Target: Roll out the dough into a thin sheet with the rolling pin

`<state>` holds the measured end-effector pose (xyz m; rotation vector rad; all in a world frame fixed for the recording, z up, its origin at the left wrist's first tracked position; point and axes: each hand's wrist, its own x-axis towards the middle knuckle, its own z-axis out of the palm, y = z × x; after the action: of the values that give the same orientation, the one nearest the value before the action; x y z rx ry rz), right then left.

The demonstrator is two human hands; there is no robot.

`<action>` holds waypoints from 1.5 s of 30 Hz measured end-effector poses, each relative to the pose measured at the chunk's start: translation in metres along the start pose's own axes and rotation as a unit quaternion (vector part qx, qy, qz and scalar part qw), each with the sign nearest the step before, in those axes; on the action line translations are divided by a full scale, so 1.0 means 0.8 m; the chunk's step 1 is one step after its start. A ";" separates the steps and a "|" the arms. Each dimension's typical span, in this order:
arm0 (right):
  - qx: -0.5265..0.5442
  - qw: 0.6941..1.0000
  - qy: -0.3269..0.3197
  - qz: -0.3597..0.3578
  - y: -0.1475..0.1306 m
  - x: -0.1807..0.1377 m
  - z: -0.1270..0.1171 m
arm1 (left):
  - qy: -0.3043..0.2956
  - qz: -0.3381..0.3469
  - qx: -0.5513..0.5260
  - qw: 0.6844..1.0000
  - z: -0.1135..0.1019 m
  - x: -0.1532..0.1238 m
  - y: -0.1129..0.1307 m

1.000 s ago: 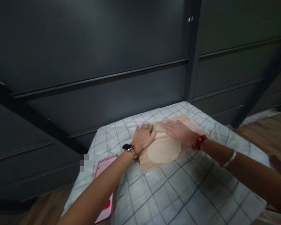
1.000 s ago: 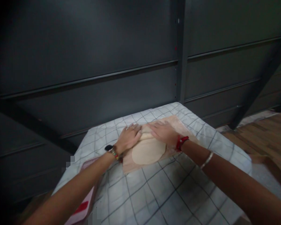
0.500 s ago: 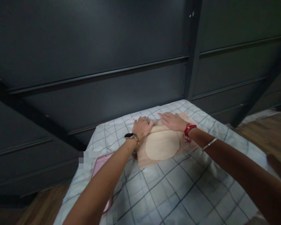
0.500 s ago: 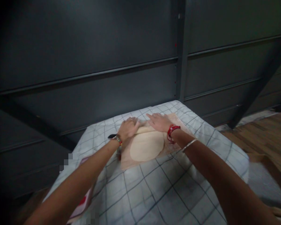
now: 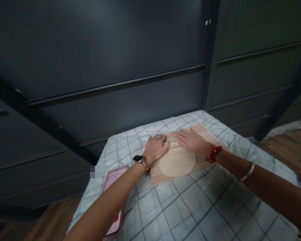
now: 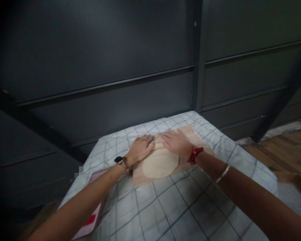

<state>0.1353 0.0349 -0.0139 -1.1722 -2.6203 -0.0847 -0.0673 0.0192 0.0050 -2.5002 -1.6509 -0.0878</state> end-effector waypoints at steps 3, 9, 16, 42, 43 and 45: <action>0.006 0.999 -0.011 0.032 0.002 0.003 -0.001 | -0.021 -0.018 0.018 0.999 -0.007 0.000 0.002; -0.007 1.000 0.009 0.000 -0.001 -0.002 -0.002 | 0.004 0.010 0.002 1.000 -0.007 -0.006 0.005; 0.007 0.999 -0.011 0.039 0.008 0.014 0.003 | -0.030 -0.047 0.023 0.998 -0.002 0.016 -0.003; 0.004 0.999 -0.018 0.036 0.012 0.028 0.002 | -0.024 -0.048 -0.016 0.998 -0.001 0.025 0.000; 0.010 0.998 -0.023 0.058 0.012 0.029 0.001 | -0.033 -0.057 -0.017 0.998 -0.002 0.025 0.001; 0.012 0.997 -0.026 0.065 0.011 0.030 0.001 | -0.035 -0.061 -0.017 0.997 -0.002 0.026 0.001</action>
<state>0.1265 0.0583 -0.0086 -1.3499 -2.5747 0.0032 -0.0584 0.0372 0.0093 -2.4528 -1.8438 -0.0423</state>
